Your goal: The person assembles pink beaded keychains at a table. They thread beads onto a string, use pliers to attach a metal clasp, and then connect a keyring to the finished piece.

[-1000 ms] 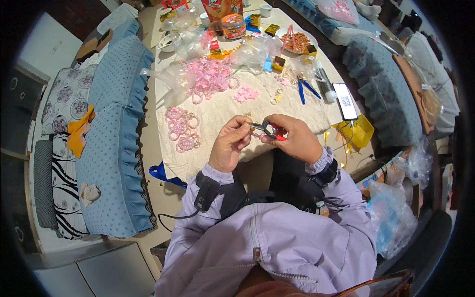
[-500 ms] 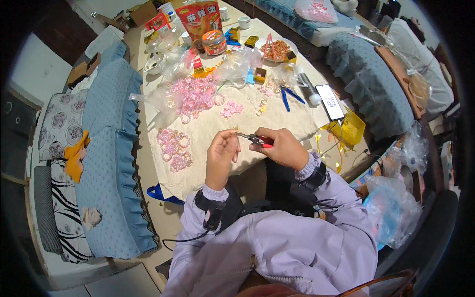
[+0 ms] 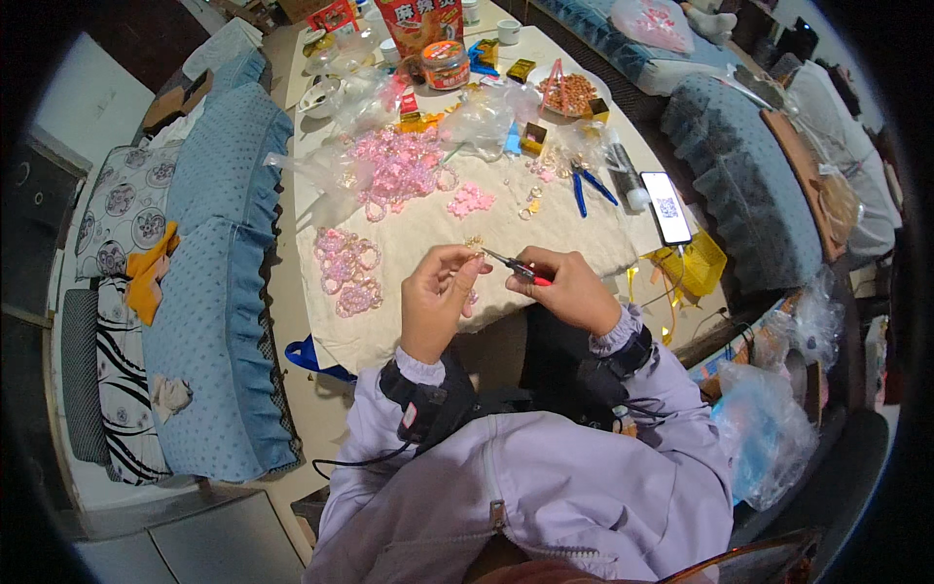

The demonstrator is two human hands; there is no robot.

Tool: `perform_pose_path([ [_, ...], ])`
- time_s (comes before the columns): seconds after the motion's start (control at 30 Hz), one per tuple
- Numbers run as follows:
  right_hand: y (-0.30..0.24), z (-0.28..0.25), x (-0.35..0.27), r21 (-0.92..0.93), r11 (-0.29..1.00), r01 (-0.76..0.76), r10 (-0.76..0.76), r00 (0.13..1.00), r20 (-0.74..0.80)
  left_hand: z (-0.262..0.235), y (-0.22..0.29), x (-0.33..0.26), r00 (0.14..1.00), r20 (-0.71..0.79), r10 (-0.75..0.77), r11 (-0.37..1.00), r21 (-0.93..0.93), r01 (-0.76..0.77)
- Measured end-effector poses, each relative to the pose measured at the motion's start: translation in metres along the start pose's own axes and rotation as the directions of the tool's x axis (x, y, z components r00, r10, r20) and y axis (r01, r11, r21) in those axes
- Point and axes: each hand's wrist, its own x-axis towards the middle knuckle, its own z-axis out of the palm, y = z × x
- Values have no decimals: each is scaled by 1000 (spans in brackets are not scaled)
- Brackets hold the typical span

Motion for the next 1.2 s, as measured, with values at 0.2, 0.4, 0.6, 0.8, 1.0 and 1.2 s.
perform_pose_path([
  [0.2,4,3,2,-2,1000,-25,25,1000,17,-9,-1,3,990,100,-96,986,-124,108],
  [0.4,3,3,3,-16,1000,4,-4,1000,5,-19,-5,8,980,162,-112,983,-124,133],
  [0.6,1,0,2,-30,999,36,-34,998,44,-19,-4,8,984,163,-70,994,-70,83],
  [0.8,14,-1,4,-89,987,132,-138,989,-61,-25,-2,14,990,110,87,974,198,-107],
  [1.0,52,-7,11,-330,934,139,-210,959,-189,-32,-3,22,997,19,75,991,114,-76],
  [1.2,100,-7,19,-623,782,2,-214,940,-265,-45,-2,30,996,-70,63,998,-2,-63],
])
